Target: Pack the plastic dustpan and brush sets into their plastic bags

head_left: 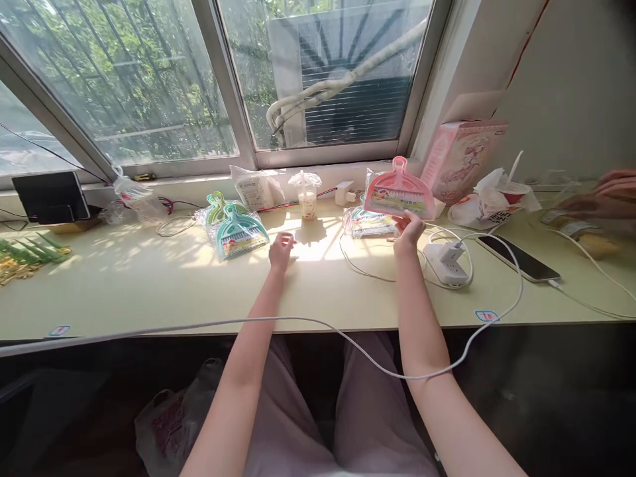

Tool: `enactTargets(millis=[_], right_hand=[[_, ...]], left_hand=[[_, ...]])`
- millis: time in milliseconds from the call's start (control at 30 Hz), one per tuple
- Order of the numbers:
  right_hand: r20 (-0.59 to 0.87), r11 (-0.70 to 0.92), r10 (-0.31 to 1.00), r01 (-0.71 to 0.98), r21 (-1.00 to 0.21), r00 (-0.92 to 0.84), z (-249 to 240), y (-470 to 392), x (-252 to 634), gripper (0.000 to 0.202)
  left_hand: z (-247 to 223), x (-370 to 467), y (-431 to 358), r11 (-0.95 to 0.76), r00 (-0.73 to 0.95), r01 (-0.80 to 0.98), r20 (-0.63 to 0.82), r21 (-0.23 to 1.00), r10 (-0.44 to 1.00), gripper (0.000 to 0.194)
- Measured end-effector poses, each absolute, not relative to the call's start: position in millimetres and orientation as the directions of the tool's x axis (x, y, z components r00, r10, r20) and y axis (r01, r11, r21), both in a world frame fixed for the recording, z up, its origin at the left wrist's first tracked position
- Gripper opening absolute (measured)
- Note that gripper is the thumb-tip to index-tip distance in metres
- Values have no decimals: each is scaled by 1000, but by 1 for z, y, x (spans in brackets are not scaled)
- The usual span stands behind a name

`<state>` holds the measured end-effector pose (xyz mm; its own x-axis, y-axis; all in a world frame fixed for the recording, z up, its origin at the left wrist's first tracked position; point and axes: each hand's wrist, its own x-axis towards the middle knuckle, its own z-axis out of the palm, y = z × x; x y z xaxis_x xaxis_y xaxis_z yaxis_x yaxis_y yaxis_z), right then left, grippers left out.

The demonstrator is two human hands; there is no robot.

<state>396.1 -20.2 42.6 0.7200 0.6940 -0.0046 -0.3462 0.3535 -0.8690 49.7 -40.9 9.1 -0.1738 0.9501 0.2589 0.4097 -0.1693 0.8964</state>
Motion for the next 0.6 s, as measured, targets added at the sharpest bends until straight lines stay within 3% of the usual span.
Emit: enactTargets(millis=[100, 200, 333, 400, 600], right_hand=[[68, 411, 669, -293, -863, 740, 45, -41, 436, 17], [96, 434, 684, -298, -850, 723, 41, -59, 450, 16], [98, 442, 739, -369, -818, 667, 27, -63, 440, 18], [30, 394, 776, -448, -802, 630, 19, -59, 436, 22], [-123, 217, 880, -619, -754, 458, 8, -55, 443, 20]], left_hand=[[5, 101, -30, -436, 94, 621, 490, 651, 867, 48], [4, 166, -5, -618, 358, 589, 518, 520, 777, 62], [0, 225, 35, -630, 425, 471, 467, 618, 775, 32], [-5, 235, 50, -618, 418, 423, 463, 663, 782, 18], [-18, 226, 64, -539, 305, 372, 449, 755, 840, 12]])
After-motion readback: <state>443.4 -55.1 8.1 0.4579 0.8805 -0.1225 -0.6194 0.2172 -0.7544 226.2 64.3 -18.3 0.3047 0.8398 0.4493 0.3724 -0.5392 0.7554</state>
